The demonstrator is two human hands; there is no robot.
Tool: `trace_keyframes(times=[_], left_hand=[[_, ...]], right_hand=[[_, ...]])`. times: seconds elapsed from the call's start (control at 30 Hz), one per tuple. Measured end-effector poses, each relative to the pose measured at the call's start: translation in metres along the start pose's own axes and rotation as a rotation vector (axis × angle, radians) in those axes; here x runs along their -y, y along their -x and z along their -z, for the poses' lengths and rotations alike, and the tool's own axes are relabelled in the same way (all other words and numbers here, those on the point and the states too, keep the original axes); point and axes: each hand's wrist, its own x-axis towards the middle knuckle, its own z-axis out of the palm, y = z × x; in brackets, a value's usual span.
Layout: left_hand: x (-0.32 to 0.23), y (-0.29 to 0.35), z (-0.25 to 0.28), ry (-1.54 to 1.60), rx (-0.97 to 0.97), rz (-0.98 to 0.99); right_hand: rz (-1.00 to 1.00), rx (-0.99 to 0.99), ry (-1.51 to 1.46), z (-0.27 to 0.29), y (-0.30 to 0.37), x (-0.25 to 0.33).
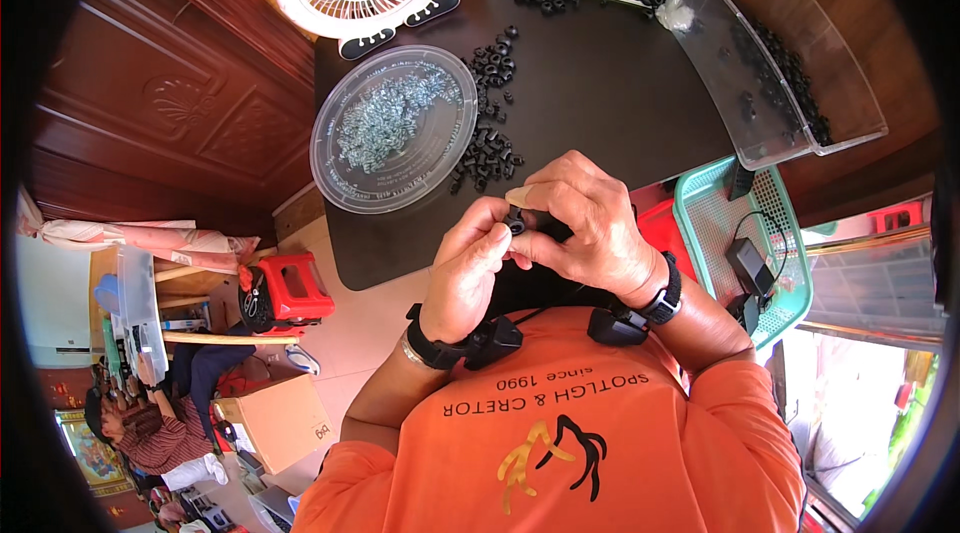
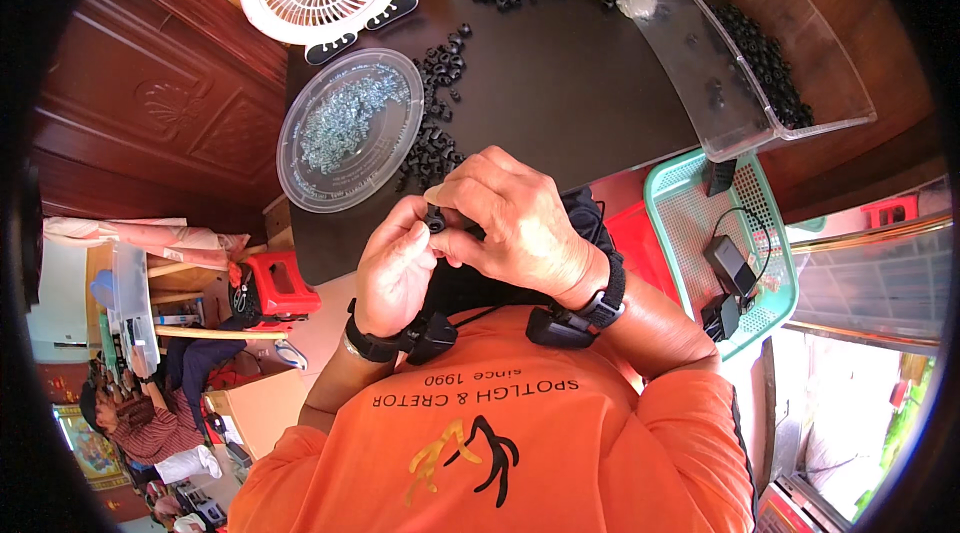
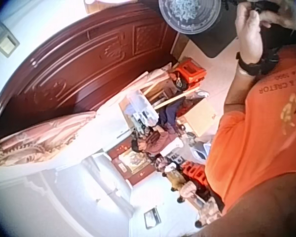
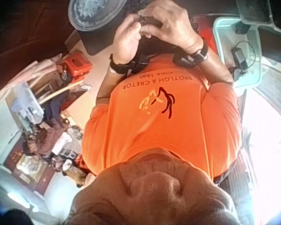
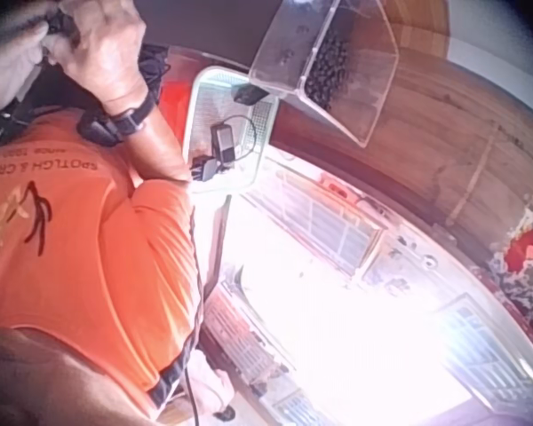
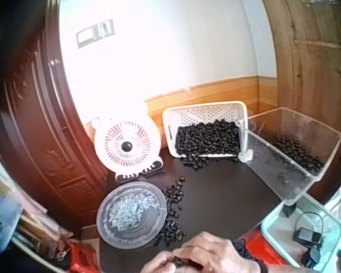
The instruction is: Sorting small black components from a tray into a lid by hand.
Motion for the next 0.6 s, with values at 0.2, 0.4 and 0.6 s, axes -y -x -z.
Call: trace_keyframes(times=[0.2,0.4,0.6], left_hand=[[0.005,-0.001,0.013,0.088,0.119,0.075],[0.002,-0.001,0.012,0.061,0.162,0.048],[0.003,0.001,0.012,0.025,0.150,0.052]], right_hand=[[-0.043,0.100,-0.123,0.009,-0.006,0.003],[-0.074,0.132,-0.215,0.009,-0.005,-0.006],[-0.122,0.142,-0.256,0.006,-0.005,-0.006]])
